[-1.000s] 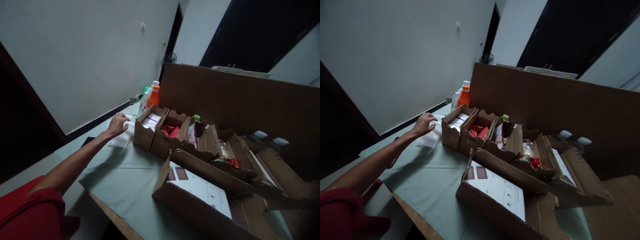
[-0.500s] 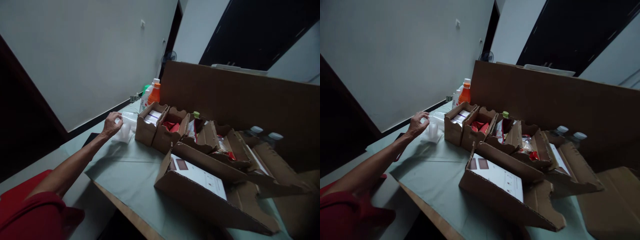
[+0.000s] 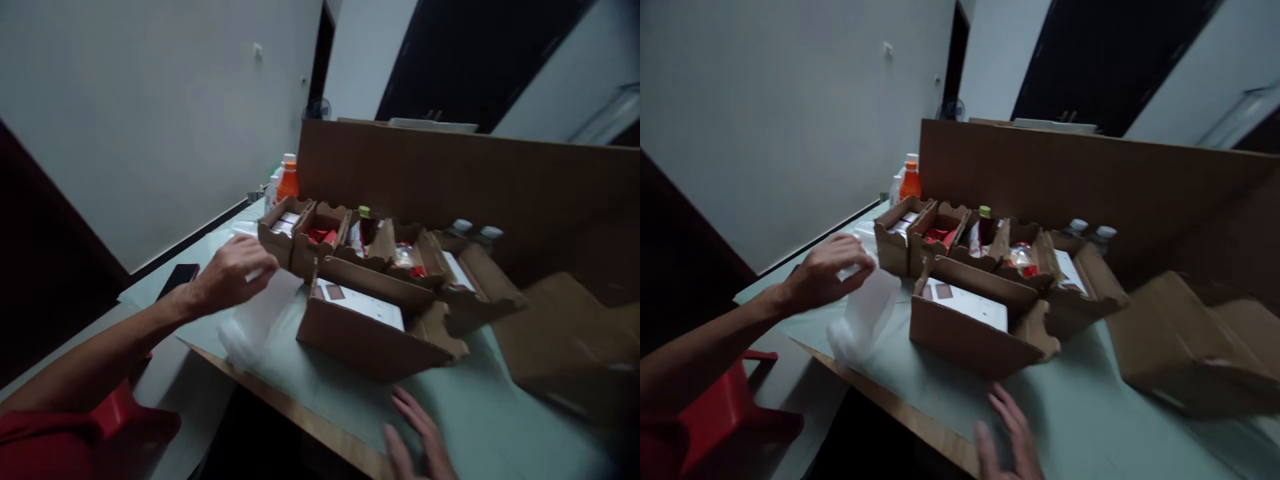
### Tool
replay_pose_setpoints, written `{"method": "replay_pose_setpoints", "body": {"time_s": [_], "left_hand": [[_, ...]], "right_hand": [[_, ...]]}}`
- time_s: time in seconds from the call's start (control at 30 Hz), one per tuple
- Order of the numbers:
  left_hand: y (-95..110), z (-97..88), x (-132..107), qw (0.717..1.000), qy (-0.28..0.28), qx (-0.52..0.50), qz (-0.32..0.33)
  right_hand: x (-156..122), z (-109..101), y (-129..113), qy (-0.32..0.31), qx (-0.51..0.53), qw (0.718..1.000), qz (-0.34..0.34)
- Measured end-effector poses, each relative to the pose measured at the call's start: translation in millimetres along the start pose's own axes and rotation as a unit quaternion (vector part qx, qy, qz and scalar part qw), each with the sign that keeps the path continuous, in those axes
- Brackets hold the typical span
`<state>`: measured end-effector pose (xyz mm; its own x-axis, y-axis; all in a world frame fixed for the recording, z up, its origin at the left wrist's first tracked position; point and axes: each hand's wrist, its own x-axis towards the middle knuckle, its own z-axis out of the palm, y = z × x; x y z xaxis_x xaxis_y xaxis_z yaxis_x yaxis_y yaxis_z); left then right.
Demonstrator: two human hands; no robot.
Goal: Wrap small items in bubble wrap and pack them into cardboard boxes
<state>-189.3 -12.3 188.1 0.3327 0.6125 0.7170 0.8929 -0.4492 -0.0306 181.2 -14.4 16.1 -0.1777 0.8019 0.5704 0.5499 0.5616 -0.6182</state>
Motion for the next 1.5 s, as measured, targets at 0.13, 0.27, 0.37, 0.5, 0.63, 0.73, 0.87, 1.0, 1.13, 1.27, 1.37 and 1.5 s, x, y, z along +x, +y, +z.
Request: {"method": "replay_pose_setpoints", "body": {"time_s": [0.13,0.27,0.37,0.5,0.63,0.73,0.87,1.0,1.13,1.27,1.37,1.5], "left_hand": [[75.7,34.1,5.9,0.982,-0.084,-0.068,0.156],[131.0,64.2,-0.7,0.942,-0.12,-0.163,0.266],[144.3,71.1,-11.1,0.955,-0.079,-0.218,0.186],[139.3,81.8,-35.4,0.951,-0.095,-0.292,-0.026],[135.0,108.0,-65.6,0.856,-0.284,-0.389,-0.189],[134.3,118.4,-84.0,0.736,-0.378,-0.477,-0.295],[123.8,110.5,-89.7,0.666,-0.349,-0.55,-0.365],[106.7,108.7,-81.2,0.649,-0.302,-0.567,-0.407],[96.2,118.4,-83.6,0.741,-0.327,-0.416,-0.413],[81.4,117.4,-92.2,0.81,-0.252,-0.307,-0.431],[71.0,119.0,-89.5,0.831,-0.146,-0.301,-0.444],[75.2,136.6,-79.2,0.825,-0.106,-0.361,-0.422]], "right_hand": [[12.3,2.2,-49.0,-0.144,0.067,0.986,-0.049],[29.5,3.5,-59.5,-0.102,0.089,0.987,-0.084],[28.9,-3.0,-54.3,-0.084,0.121,0.987,-0.064],[26.2,-25.8,-55.4,-0.048,0.171,0.984,0.018],[31.5,-56.7,-59.1,-0.024,0.194,0.98,0.033],[32.2,-76.8,-50.4,0.04,0.152,0.984,0.087],[28.7,-90.4,-22.6,0.148,0.083,0.97,0.175],[22.6,-82.2,16.9,0.065,0.018,0.978,0.198],[7.3,-67.6,59.2,-0.058,-0.081,0.979,0.178],[1.5,-71.8,78.9,-0.03,-0.106,0.982,0.156],[17.9,-70.7,72.7,-0.044,-0.053,0.99,0.126],[51.6,-38.4,57.2,-0.12,0.036,0.986,0.107]]}}
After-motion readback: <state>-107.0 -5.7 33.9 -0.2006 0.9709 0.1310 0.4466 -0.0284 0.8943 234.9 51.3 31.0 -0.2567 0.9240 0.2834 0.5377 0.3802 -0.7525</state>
